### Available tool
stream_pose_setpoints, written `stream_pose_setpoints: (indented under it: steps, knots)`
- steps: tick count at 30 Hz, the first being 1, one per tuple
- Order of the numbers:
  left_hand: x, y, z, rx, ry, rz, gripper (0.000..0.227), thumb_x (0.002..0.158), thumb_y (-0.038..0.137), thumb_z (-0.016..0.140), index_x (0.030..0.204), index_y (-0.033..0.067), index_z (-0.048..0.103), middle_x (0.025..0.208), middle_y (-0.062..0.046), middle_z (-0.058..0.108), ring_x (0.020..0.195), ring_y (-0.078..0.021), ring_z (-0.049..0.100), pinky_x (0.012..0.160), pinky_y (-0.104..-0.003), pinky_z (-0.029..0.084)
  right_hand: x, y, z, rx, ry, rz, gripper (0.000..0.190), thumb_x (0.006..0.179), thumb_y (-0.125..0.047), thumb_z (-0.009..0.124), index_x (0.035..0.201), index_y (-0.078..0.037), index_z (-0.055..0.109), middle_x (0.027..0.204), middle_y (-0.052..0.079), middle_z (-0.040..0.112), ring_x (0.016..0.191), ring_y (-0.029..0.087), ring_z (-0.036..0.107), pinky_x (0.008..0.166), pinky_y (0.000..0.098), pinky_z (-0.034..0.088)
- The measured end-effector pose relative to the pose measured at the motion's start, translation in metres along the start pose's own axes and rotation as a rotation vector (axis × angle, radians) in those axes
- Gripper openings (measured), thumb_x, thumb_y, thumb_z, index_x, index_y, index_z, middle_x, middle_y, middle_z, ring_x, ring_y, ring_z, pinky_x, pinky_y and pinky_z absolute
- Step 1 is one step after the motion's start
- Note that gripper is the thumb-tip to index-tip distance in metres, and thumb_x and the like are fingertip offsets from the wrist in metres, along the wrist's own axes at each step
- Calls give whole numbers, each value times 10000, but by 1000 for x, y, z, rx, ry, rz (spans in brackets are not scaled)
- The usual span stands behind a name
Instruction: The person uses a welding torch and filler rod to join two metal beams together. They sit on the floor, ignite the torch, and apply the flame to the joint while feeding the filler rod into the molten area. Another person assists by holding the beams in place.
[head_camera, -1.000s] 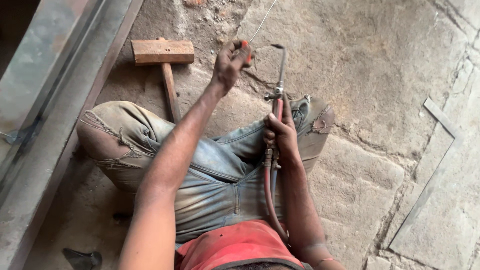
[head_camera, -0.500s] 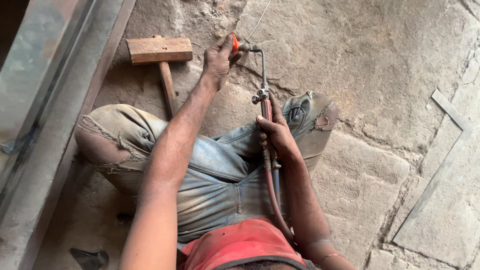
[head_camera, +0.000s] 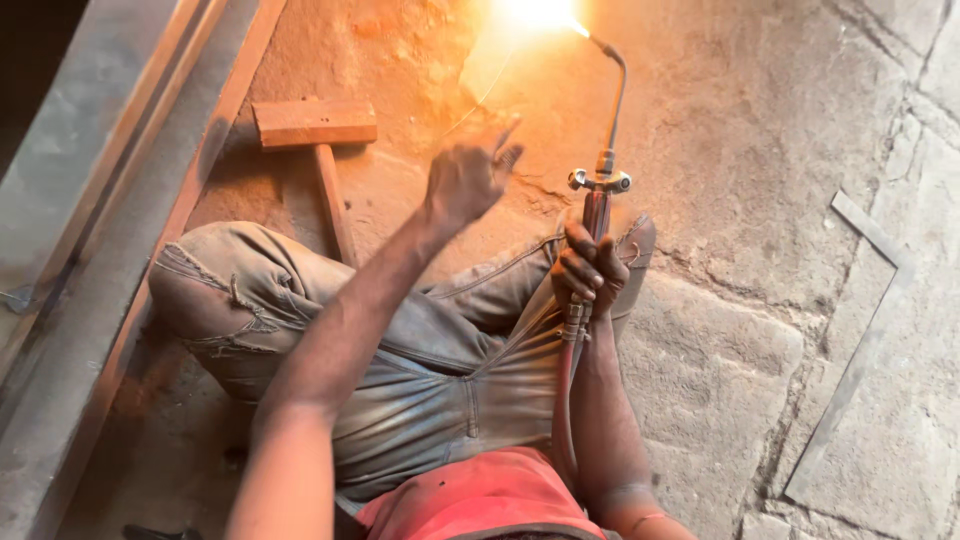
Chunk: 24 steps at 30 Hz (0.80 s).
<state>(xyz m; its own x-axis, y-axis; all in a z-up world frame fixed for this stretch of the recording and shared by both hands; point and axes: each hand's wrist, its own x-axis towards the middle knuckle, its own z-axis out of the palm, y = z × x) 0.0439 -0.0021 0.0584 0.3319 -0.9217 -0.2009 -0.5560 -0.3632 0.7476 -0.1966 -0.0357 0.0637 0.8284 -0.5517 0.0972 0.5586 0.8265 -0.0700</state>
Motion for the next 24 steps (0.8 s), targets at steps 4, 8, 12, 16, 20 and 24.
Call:
stream_pose_setpoints:
  steps: [4, 8, 12, 16, 20, 24]
  knots:
    - [-25, 28, 7, -163, 340, 669, 577, 1059, 384, 625, 1566, 184, 434, 1532, -144, 553, 1429, -334, 492, 1181, -506, 430, 5, -2, -12, -47, -36, 83, 477, 1122, -137, 570, 1538, -62, 351, 948, 51, 476, 614, 77, 507, 479, 201, 494]
    - [-32, 35, 20, -122, 347, 744, 524, 1038, 325, 640, 1518, 177, 493, 1427, -73, 602, 1466, -306, 445, 1181, -527, 389, 2, 5, -13, -294, 63, 105, 546, 1119, -117, 532, 1600, -208, 290, 942, 26, 454, 600, 63, 461, 468, 187, 459]
    - [-27, 29, 16, -147, 269, 661, 441, 1023, 282, 675, 1430, 158, 557, 1288, -62, 672, 1420, -325, 489, 1150, -531, 375, 5, 15, 0, -307, 78, 199, 621, 1082, -118, 521, 1625, -261, 256, 982, 39, 438, 593, 54, 448, 453, 177, 442]
    - [-13, 24, 15, -282, 216, 763, 318, 1020, 219, 684, 1321, 137, 620, 1128, -50, 738, 1355, -335, 556, 1132, -489, 432, 8, 21, 7, -268, 77, 196, 619, 1086, -112, 522, 1625, -255, 255, 990, 53, 433, 589, 52, 450, 449, 169, 438]
    - [-1, 26, 20, -392, 177, 792, 254, 1015, 165, 683, 1255, 100, 631, 1041, -70, 740, 1270, -336, 610, 1063, -457, 502, 10, 19, 7, -227, 88, 199, 593, 1093, -119, 517, 1618, -230, 264, 976, 49, 429, 600, 55, 456, 461, 173, 438]
    - [-3, 28, 18, -398, 179, 811, 235, 1000, 145, 679, 1220, 81, 630, 1022, -77, 726, 1186, -316, 639, 962, -422, 551, 8, 20, 7, -214, 69, 187, 576, 1104, -122, 514, 1619, -223, 275, 957, 40, 423, 597, 50, 468, 457, 166, 441]
